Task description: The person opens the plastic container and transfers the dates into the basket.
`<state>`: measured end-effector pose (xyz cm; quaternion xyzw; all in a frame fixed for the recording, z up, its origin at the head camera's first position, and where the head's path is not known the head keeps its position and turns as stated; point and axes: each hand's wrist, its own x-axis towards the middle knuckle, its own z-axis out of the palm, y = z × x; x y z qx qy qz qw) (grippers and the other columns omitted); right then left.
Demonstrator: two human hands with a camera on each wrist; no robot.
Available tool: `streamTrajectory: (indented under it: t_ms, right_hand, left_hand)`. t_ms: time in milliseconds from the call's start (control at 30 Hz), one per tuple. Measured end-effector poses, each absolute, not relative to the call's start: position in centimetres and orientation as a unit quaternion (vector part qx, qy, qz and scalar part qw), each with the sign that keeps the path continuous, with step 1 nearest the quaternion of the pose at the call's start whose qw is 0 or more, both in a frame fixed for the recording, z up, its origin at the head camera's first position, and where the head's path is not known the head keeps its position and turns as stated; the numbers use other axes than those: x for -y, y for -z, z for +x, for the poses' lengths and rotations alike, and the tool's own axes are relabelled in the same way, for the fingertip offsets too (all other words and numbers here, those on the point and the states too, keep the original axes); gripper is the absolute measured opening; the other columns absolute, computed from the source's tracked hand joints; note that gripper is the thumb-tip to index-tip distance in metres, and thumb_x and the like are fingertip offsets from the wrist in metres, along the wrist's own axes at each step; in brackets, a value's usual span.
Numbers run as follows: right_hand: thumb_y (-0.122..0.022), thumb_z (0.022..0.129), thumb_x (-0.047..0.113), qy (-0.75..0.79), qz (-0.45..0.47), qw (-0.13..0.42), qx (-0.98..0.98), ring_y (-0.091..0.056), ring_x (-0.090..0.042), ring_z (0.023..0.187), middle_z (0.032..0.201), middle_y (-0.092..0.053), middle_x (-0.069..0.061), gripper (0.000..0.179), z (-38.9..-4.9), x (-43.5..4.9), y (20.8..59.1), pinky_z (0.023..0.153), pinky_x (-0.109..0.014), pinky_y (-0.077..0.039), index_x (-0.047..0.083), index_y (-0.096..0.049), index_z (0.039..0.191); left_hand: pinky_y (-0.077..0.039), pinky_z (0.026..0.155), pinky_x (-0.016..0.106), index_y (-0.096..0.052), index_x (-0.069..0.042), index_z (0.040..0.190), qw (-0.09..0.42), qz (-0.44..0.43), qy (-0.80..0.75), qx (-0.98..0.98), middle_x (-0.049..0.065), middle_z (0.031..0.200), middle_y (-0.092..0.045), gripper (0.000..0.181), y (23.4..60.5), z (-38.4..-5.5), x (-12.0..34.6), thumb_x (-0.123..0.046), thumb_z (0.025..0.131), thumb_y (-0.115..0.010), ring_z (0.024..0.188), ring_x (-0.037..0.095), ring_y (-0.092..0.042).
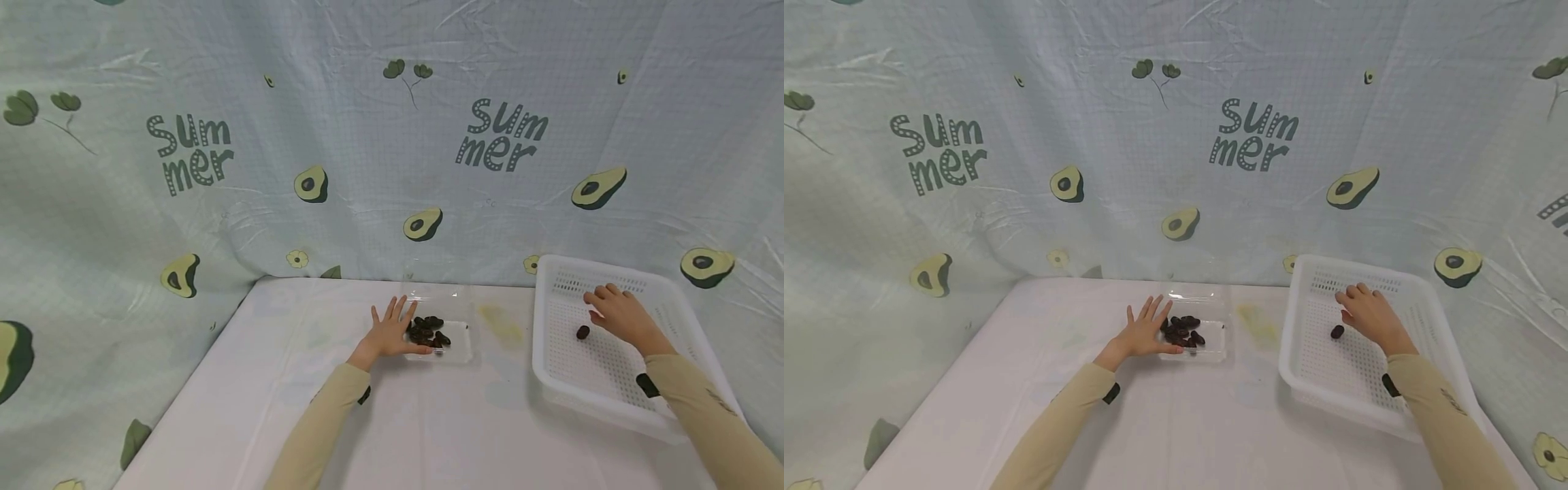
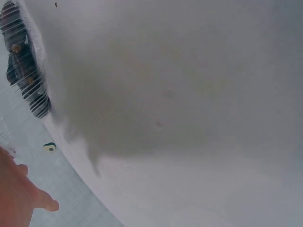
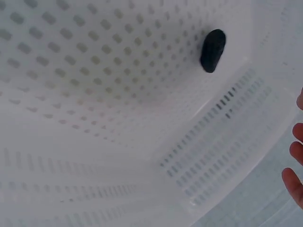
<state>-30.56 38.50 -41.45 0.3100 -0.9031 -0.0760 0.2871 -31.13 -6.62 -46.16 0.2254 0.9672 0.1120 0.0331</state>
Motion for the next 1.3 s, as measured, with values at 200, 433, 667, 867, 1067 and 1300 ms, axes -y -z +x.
streamTrajectory:
  t_ms: [200, 433, 667, 867, 1067, 1300]
  right_hand:
    - [-0.072, 0.071, 0.008, 0.060, 0.329, 0.273, 0.902, -0.052, -0.026, 0.075, 0.079, -0.054, -0.007, 0.019, -30.2, -36.1, 39.7, 0.053, -0.039, -0.043, 0.008, -0.057, 0.084]
    - [-0.075, 0.064, 0.004, 0.029, 0.347, 0.278, 0.895, -0.051, -0.023, 0.075, 0.080, -0.055, -0.006, 0.026, -29.5, -31.6, 37.6, 0.056, -0.037, -0.043, 0.008, -0.059, 0.084]
    - [-0.074, 0.067, 0.006, 0.014, 0.381, 0.290, 0.878, -0.049, -0.020, 0.074, 0.082, -0.056, -0.005, 0.025, -29.2, -27.3, 36.4, 0.056, -0.034, -0.043, 0.010, -0.059, 0.086]
    - [-0.073, 0.070, 0.009, 0.005, 0.405, 0.294, 0.866, -0.050, -0.020, 0.077, 0.084, -0.056, -0.004, 0.022, -29.2, -24.1, 35.7, 0.059, -0.033, -0.044, 0.011, -0.060, 0.087]
    - [-0.071, 0.073, 0.012, -0.003, 0.423, 0.304, 0.854, -0.051, -0.020, 0.081, 0.086, -0.057, -0.004, 0.019, -29.5, -21.4, 35.4, 0.063, -0.033, -0.044, 0.013, -0.060, 0.089]
    - [-0.071, 0.073, 0.011, -0.019, 0.432, 0.311, 0.846, -0.051, -0.020, 0.079, 0.086, -0.057, -0.004, 0.019, -29.6, -18.8, 35.2, 0.061, -0.033, -0.044, 0.013, -0.060, 0.089]
  left_hand:
    - [-0.002, 0.100, 0.068, 0.001, -0.019, 0.145, 0.047, 0.229, -0.104, -0.967, 0.011, 0.151, 0.005, 0.104, 45.7, -31.1, 6.7, -0.067, 0.072, -0.054, 0.139, 0.033, 0.003]
    - [0.002, 0.100, 0.068, 0.002, -0.019, 0.145, 0.074, 0.228, -0.086, -0.967, 0.011, 0.151, 0.009, 0.103, 45.1, -31.2, 6.7, -0.067, 0.073, -0.053, 0.139, 0.032, 0.008]
    - [0.003, 0.099, 0.068, -0.001, -0.016, 0.145, 0.071, 0.239, -0.092, -0.964, 0.012, 0.151, 0.009, 0.102, 45.3, -31.2, 6.8, -0.064, 0.074, -0.055, 0.138, 0.033, 0.008]
    - [-0.001, 0.099, 0.069, -0.005, -0.016, 0.145, 0.046, 0.246, -0.102, -0.963, 0.012, 0.151, 0.003, 0.100, 45.7, -31.3, 7.5, -0.063, 0.074, -0.056, 0.139, 0.033, 0.007]
    - [-0.004, 0.098, 0.071, -0.006, -0.016, 0.145, 0.027, 0.256, -0.107, -0.960, 0.013, 0.151, -0.006, 0.099, 45.9, -31.5, 8.3, -0.063, 0.074, -0.056, 0.139, 0.034, 0.003]
    - [-0.002, 0.098, 0.070, -0.003, -0.016, 0.145, 0.040, 0.249, -0.105, -0.962, 0.008, 0.152, 0.000, 0.102, 46.2, -31.7, 8.3, -0.064, 0.072, -0.057, 0.139, 0.032, 0.009]
